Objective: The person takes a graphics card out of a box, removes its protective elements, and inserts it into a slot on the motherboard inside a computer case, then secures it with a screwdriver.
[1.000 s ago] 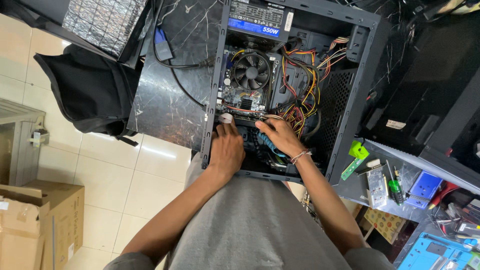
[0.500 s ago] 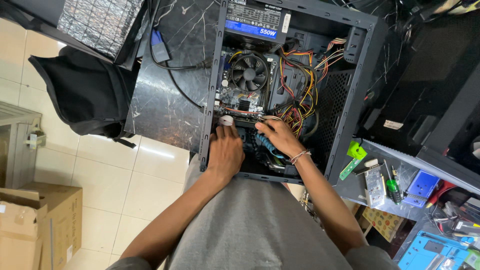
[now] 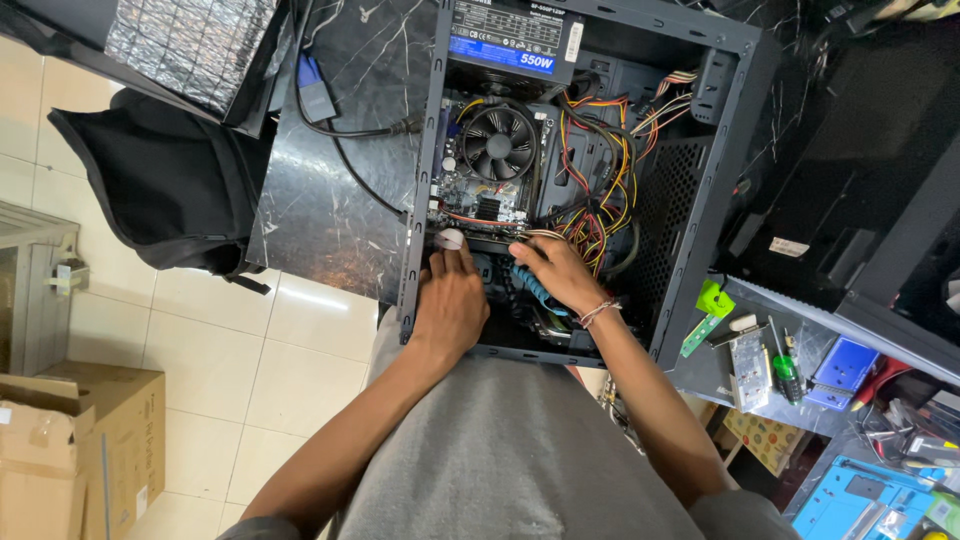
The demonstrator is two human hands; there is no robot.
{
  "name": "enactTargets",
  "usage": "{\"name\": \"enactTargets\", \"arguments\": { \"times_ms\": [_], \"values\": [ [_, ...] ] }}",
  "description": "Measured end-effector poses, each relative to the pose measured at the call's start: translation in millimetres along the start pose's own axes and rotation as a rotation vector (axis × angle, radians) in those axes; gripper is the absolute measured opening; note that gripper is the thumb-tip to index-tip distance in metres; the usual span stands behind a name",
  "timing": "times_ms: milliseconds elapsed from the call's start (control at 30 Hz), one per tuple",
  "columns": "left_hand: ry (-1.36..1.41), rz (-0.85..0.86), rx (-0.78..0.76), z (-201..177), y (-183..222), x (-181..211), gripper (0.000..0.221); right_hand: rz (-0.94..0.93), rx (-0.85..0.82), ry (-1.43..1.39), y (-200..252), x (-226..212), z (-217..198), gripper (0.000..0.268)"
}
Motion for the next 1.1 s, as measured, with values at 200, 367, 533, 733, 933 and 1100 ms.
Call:
{"name": "enactTargets", "arguments": {
  "times_ms": [200, 367, 533, 733, 933, 1100],
  "values": [
    [0.0, -0.017, 0.012, 10, 2, 1, 0.078, -0.009, -0.015, -0.008, 4, -7, -3, 0.05],
    [0.107, -0.054, 0.022, 33, 5, -4, 0.073, -0.011, -0.004, 0.017, 7, -12, -7, 0.053],
    [0.235, -0.076, 0.039, 23, 7, -5, 0.067, 0.066, 0.042, -0.098, -2, 14, -6, 0.064],
    [0.185, -0.027, 0.136, 22, 7, -5, 0.064, 0.043, 0.111, -0.204, -3, 19, -8, 0.032],
    [0.029, -0.002, 0.146, 30, 8, 1, 0.067, -0.102, 0.177, -0.074, -14, 41, -1, 0.026],
    [0.184, -0.033, 0.079, 19, 5, -5, 0.063, -0.03, 0.104, -0.19, -11, 29, -3, 0.027]
  ]
}}
Point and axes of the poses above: each hand's wrist, its own y-axis away from the middle knuckle, its own z-axis out of the palm, x = y × z, the point moved 3 cm from there along -y, towards the middle knuckle, and after that the axes turned 8 degrees about x, right-handed, at the moved point
